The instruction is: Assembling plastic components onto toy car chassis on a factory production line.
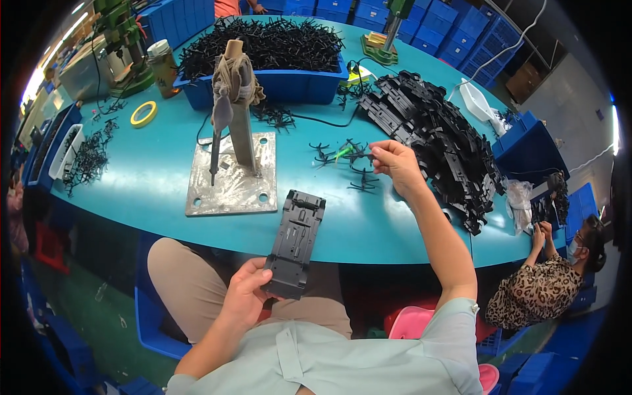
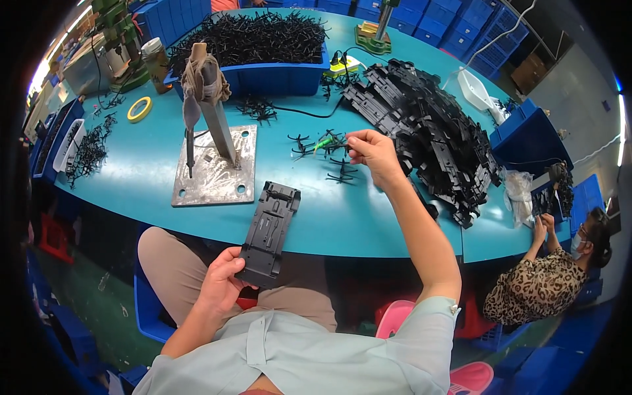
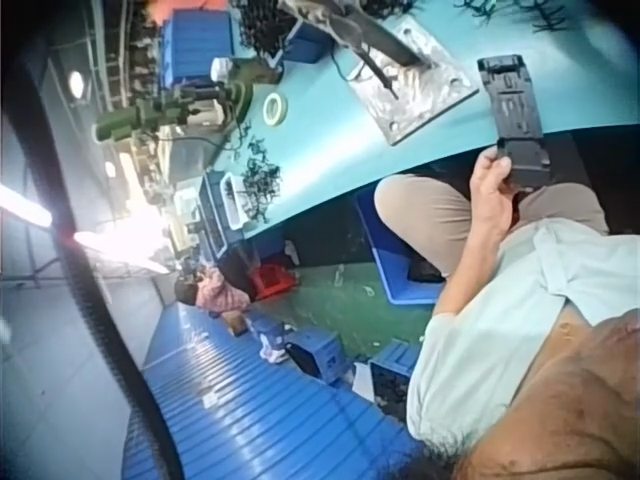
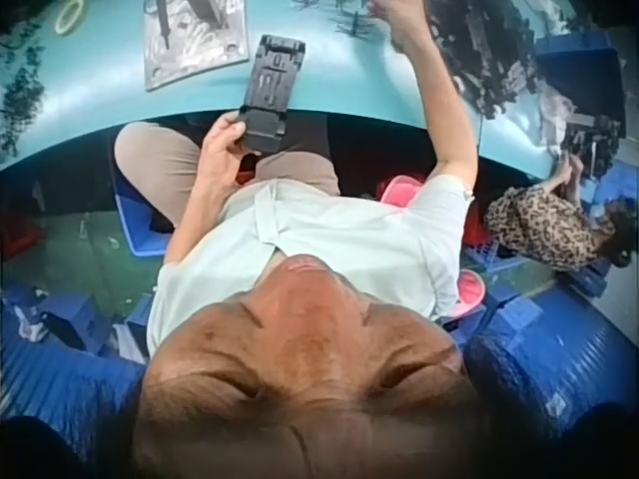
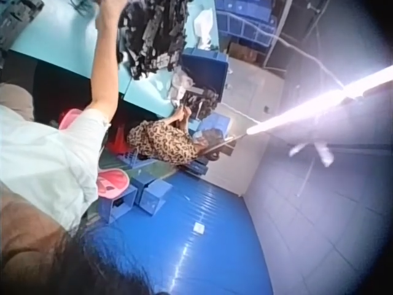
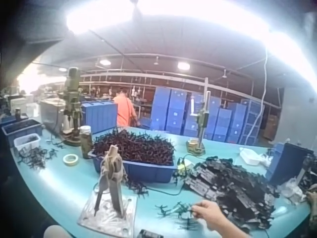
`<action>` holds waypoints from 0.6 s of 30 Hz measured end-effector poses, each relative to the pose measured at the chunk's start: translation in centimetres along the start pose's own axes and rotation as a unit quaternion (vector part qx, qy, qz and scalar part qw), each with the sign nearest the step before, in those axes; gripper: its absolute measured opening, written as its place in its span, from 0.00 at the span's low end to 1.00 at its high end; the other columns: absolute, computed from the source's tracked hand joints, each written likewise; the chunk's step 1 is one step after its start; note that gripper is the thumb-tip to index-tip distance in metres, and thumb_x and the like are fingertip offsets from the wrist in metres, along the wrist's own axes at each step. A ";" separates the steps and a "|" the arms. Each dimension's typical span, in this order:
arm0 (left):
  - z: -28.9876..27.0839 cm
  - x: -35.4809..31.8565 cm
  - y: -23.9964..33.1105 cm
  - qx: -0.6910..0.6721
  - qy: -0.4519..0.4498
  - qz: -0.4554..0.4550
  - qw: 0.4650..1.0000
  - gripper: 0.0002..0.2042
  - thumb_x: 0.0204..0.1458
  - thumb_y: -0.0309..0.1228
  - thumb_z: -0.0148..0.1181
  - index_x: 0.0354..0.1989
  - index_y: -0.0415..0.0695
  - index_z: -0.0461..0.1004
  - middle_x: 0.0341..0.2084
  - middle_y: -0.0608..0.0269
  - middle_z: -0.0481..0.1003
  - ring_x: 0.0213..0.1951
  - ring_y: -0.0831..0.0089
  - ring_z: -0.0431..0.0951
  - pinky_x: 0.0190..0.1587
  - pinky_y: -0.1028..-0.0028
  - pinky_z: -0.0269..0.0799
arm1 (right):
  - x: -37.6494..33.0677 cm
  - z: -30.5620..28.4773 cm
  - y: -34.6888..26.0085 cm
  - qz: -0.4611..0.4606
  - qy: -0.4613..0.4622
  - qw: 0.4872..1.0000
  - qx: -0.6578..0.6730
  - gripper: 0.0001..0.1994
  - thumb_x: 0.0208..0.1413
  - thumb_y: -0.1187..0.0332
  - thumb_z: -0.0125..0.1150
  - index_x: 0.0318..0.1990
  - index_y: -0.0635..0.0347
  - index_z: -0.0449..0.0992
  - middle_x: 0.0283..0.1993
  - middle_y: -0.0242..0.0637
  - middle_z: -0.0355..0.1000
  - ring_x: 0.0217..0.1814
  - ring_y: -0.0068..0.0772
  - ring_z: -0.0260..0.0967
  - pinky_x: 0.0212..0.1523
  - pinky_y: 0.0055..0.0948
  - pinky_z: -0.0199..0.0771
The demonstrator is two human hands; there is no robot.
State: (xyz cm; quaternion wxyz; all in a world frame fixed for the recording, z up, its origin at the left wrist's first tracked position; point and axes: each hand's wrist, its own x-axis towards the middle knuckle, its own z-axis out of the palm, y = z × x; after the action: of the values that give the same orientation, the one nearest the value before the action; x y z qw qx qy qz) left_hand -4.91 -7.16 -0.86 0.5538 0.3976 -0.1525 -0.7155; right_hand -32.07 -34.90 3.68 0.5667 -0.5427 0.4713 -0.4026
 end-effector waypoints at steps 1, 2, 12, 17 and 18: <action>-0.1 0.0 0.0 -0.003 0.001 -0.001 1.000 0.13 0.56 0.27 0.50 0.48 0.34 0.66 0.41 0.48 0.75 0.40 0.60 0.80 0.37 0.62 0.79 | -0.2 0.0 -0.2 0.013 -0.007 1.000 0.017 0.09 0.57 0.70 0.60 0.42 0.65 0.75 0.32 0.30 0.73 0.28 0.16 0.68 0.29 0.19 0.71; -0.1 0.0 0.0 -0.004 0.007 -0.001 1.000 0.14 0.56 0.27 0.50 0.48 0.34 0.66 0.41 0.48 0.75 0.40 0.60 0.80 0.37 0.62 0.79 | -0.3 0.0 -0.2 0.026 -0.015 0.999 0.034 0.09 0.57 0.70 0.60 0.42 0.64 0.75 0.33 0.31 0.73 0.28 0.16 0.67 0.30 0.18 0.71; -0.1 -0.1 0.0 0.007 0.000 0.002 1.000 0.11 0.56 0.29 0.50 0.46 0.40 0.66 0.39 0.54 0.76 0.37 0.65 0.80 0.34 0.69 0.78 | -3.6 1.9 0.5 -0.034 -0.070 0.997 -0.014 0.08 0.56 0.74 0.58 0.42 0.66 0.74 0.33 0.35 0.73 0.31 0.20 0.70 0.32 0.21 0.72; -0.5 0.0 -0.2 0.007 0.002 0.004 1.000 0.10 0.55 0.29 0.51 0.44 0.41 0.67 0.39 0.54 0.76 0.36 0.66 0.80 0.35 0.69 0.78 | -6.5 3.5 1.9 -0.086 -0.090 0.988 -0.094 0.07 0.55 0.77 0.57 0.41 0.66 0.76 0.33 0.32 0.74 0.34 0.18 0.71 0.36 0.19 0.73; -0.5 -0.1 -0.1 0.006 0.005 0.000 1.000 0.10 0.55 0.29 0.51 0.44 0.41 0.67 0.39 0.54 0.76 0.36 0.66 0.80 0.35 0.69 0.78 | -6.9 3.7 2.1 -0.082 -0.091 0.988 -0.093 0.07 0.55 0.77 0.57 0.41 0.66 0.76 0.33 0.32 0.74 0.34 0.18 0.71 0.36 0.19 0.73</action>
State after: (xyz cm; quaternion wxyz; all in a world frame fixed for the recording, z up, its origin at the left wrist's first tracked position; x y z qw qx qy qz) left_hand -4.63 -6.94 -1.23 0.5525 0.4045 -0.1542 -0.7123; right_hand -30.22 -27.20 2.15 0.5200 -0.6640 0.4069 -0.3509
